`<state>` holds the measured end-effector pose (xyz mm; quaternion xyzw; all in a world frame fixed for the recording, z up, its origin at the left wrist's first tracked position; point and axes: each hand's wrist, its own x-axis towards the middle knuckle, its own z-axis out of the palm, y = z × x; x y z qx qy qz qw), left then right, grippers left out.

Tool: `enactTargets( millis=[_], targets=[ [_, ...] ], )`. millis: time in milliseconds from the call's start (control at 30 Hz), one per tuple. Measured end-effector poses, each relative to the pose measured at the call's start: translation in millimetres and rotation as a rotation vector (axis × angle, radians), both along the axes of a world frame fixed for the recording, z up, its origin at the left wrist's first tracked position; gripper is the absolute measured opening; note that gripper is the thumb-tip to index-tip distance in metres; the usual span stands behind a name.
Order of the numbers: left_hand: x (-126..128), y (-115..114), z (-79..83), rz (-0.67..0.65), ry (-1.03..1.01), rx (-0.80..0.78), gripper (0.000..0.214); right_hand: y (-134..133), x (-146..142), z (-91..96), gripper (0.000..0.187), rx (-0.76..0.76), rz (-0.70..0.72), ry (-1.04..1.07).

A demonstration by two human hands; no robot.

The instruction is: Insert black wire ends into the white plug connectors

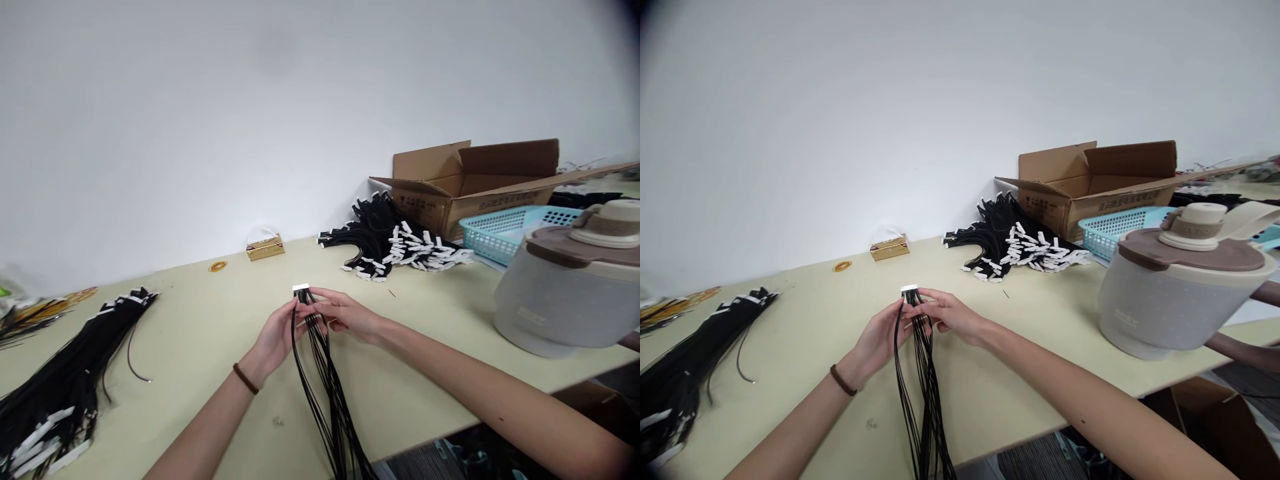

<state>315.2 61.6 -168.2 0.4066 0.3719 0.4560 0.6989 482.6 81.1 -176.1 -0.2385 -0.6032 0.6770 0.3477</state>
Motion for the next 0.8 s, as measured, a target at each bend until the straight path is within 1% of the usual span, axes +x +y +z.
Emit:
enactTargets(
  millis=[67, 167, 233, 300, 400, 433, 600, 800],
  targets=[
    [0, 1, -0.5, 0.025, 0.014, 0.007, 0.022, -1, -1, 0.3, 0.054, -0.018, 0.0, 0.002],
    [-2, 3, 2.3, 0.122, -0.007, 0.019, 0.021, -5, -2, 2.2, 0.066, -0.074, -0.016, 0.053],
    [-7, 6, 6.2, 0.181, -0.031, 0.038, 0.02, -8, -2, 4.5, 0.068, -0.096, -0.02, 0.084],
    [-15, 10, 10.6, 0.273, -0.07, 0.058, 0.018, -10, -1, 6.9, 0.06, -0.099, 0.025, 0.066],
    [-30, 18, 15.5, 0.462, -0.133, 0.067, 0.014, -12, 1, 8.8, 0.042, -0.082, 0.113, 0.008],
    [-34, 21, 16.4, 0.496, -0.139, 0.066, 0.015, -12, 1, 9.0, 0.04, -0.075, 0.133, -0.004],
    [-52, 30, 17.4, 0.56, -0.21, 0.084, 0.02, -9, 3, 9.3, 0.035, -0.05, 0.194, -0.01],
    [-61, 33, 23.3, 0.596, -0.314, 0.092, 0.024, -7, 6, 10.4, 0.033, -0.047, 0.225, -0.013]
  ],
)
